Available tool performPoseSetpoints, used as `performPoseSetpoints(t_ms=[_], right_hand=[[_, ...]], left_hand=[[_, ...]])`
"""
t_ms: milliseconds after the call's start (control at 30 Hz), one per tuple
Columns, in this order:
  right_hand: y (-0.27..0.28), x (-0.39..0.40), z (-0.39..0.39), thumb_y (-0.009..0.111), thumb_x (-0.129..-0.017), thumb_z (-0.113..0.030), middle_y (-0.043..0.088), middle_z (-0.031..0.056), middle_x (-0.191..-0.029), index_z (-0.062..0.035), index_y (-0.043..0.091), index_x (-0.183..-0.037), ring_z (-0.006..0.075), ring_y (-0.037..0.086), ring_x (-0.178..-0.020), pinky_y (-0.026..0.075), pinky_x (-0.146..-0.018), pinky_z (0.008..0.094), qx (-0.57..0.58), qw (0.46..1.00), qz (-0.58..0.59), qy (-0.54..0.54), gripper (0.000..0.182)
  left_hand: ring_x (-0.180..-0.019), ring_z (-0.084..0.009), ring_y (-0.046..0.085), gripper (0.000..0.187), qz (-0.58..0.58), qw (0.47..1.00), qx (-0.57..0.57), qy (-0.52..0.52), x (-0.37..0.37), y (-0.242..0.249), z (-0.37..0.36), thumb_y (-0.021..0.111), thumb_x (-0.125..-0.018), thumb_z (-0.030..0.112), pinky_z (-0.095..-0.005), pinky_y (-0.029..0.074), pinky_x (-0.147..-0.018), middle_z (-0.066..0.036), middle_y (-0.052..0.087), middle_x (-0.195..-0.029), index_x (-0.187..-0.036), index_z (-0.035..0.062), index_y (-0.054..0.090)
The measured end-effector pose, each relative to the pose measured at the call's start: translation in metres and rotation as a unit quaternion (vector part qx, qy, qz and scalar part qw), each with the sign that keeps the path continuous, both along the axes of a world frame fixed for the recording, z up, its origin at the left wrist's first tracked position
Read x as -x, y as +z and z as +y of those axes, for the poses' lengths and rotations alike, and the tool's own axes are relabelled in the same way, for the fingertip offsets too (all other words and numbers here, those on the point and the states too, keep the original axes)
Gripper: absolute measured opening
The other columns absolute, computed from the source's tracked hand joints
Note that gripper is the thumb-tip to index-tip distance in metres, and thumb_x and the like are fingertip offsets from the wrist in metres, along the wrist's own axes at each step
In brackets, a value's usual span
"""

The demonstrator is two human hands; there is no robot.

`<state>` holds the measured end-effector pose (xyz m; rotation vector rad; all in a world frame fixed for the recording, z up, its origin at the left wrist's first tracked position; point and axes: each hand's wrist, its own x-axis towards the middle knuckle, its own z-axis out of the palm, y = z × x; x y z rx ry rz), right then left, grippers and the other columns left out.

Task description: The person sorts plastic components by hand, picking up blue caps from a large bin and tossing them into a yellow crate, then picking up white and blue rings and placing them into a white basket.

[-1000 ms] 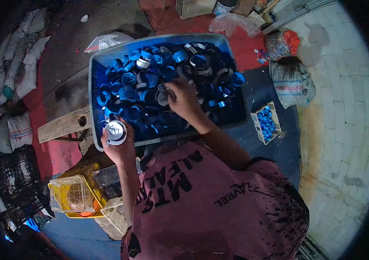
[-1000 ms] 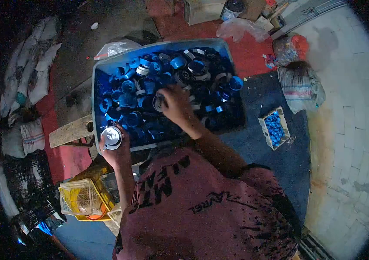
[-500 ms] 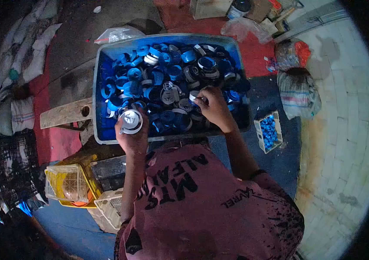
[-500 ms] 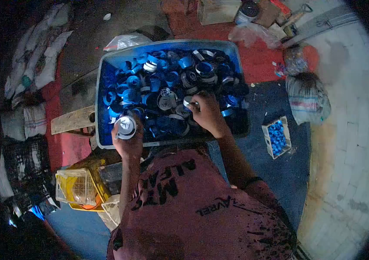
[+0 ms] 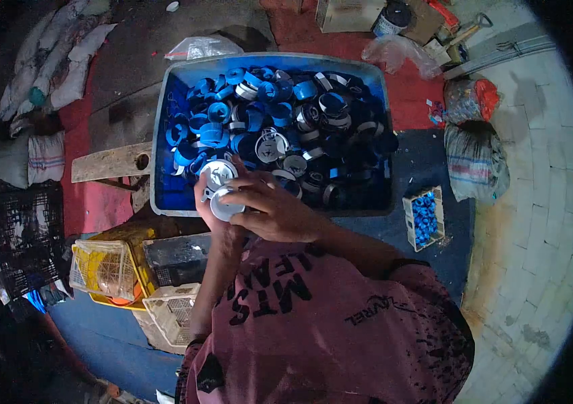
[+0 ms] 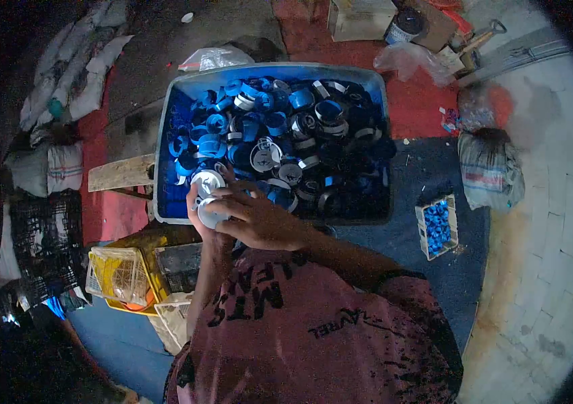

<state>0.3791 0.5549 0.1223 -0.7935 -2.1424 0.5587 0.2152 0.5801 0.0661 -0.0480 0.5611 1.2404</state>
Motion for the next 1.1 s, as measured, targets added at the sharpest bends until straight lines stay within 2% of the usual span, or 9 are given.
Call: performPoseSetpoints(t_ms=[200, 233, 333, 500, 600, 733, 833, 933, 1100], right_hand=[[0.013, -0.014, -0.004, 0.075, -0.086, -0.016, 0.054, 0.0092, -0.134, -0.0141, 0.065, -0.116, 0.0318, 0.049, -0.131, 0.040, -0.105, 0.0512, 0.062, 0.994, 0.084, 0.015, 0.032], [0.013, -0.017, -0.004, 0.075, -0.087, -0.015, 0.054, 0.0101, -0.134, -0.0137, 0.064, -0.119, 0.0325, 0.050, -0.129, 0.040, -0.105, 0.0511, 0.083, 0.989, 0.123, 0.019, 0.034], [-0.027, -0.040, 0.010, 0.072, -0.089, -0.023, 0.053, 0.0165, -0.133, -0.0117, 0.061, -0.124, 0.0349, 0.051, -0.125, 0.035, -0.109, 0.0532, 0.108, 0.983, 0.134, -0.066, 0.039], [-0.092, -0.063, 0.070, 0.073, -0.081, -0.017, 0.055, 0.0168, -0.125, -0.0081, 0.063, -0.117, 0.0366, 0.053, -0.112, 0.041, -0.097, 0.0522, 0.026, 0.953, -0.151, -0.260, 0.038], [-0.107, -0.054, 0.082, 0.074, -0.078, -0.016, 0.055, 0.0162, -0.122, -0.0079, 0.067, -0.107, 0.0365, 0.051, -0.109, 0.040, -0.093, 0.0529, 0.012, 0.953, -0.172, -0.249, 0.031], [-0.096, -0.048, 0.086, 0.078, -0.074, -0.016, 0.057, 0.0096, -0.120, -0.0112, 0.068, -0.094, 0.0349, 0.050, -0.110, 0.040, -0.091, 0.0509, 0.057, 0.950, -0.114, -0.285, 0.023], [-0.084, -0.051, 0.082, 0.071, -0.082, -0.006, 0.063, 0.0131, -0.117, -0.0033, 0.064, -0.101, 0.0286, 0.059, -0.109, 0.045, -0.096, 0.0410, 0.113, 0.957, 0.115, -0.243, 0.020], [-0.056, -0.031, 0.050, 0.061, -0.092, -0.007, 0.066, 0.0151, -0.120, 0.0022, 0.059, -0.109, 0.0221, 0.065, -0.105, 0.050, -0.094, 0.0334, 0.325, 0.853, 0.369, -0.176, 0.019], [-0.018, 0.023, -0.005, 0.062, -0.096, -0.019, 0.065, 0.0133, -0.119, -0.0001, 0.056, -0.119, 0.0203, 0.062, -0.107, 0.048, -0.094, 0.0333, 0.452, 0.742, 0.468, -0.160, 0.030]], left_hand=[[-0.097, -0.0271, 0.068, 0.047, -0.117, 0.992, 0.044, 0.011, -0.002, 0.008, -0.014, 0.057, -0.095, 0.041, -0.0362, 0.055, -0.087, -0.016, 0.070, -0.108, -0.116, -0.0010, 0.061], [-0.093, -0.0240, 0.067, 0.052, -0.008, 0.999, 0.034, 0.030, -0.005, 0.012, -0.016, 0.063, -0.091, 0.043, -0.0349, 0.056, -0.083, -0.013, 0.069, -0.104, -0.118, -0.0010, 0.060], [-0.089, -0.0244, 0.066, 0.053, -0.030, 0.997, 0.041, 0.063, -0.016, 0.020, -0.020, 0.066, -0.089, 0.040, -0.0325, 0.057, -0.081, -0.012, 0.066, -0.100, -0.119, -0.0021, 0.058], [-0.110, -0.0244, 0.059, 0.054, -0.163, 0.982, 0.001, 0.099, -0.010, 0.023, -0.033, 0.070, -0.087, 0.028, -0.0328, 0.060, -0.078, -0.018, 0.052, -0.132, -0.128, -0.0022, 0.051], [-0.099, -0.0317, 0.064, 0.054, -0.211, 0.970, 0.043, 0.114, -0.014, 0.029, -0.042, 0.063, -0.090, 0.037, -0.0351, 0.062, -0.075, -0.020, 0.061, -0.118, -0.127, -0.0024, 0.054], [-0.101, -0.0276, 0.063, 0.054, -0.162, 0.978, 0.031, 0.131, -0.012, 0.017, -0.052, 0.067, -0.087, 0.031, -0.0321, 0.061, -0.074, -0.022, 0.052, -0.132, -0.127, -0.0022, 0.052], [-0.104, -0.0308, 0.063, 0.054, -0.142, 0.973, 0.053, 0.174, -0.014, 0.009, -0.052, 0.068, -0.087, 0.032, -0.0338, 0.062, -0.073, -0.023, 0.055, -0.128, -0.126, -0.0021, 0.053], [-0.105, -0.0313, 0.063, 0.052, -0.143, 0.971, 0.047, 0.187, -0.015, 0.010, -0.052, 0.069, -0.086, 0.032, -0.0370, 0.062, -0.073, -0.022, 0.057, -0.124, -0.125, 0.0003, 0.055], [-0.092, -0.0291, 0.067, 0.042, -0.096, 0.955, 0.075, 0.270, -0.019, 0.026, -0.054, 0.067, -0.088, 0.035, -0.0350, 0.061, -0.071, -0.018, 0.065, -0.107, -0.115, 0.0033, 0.060]])
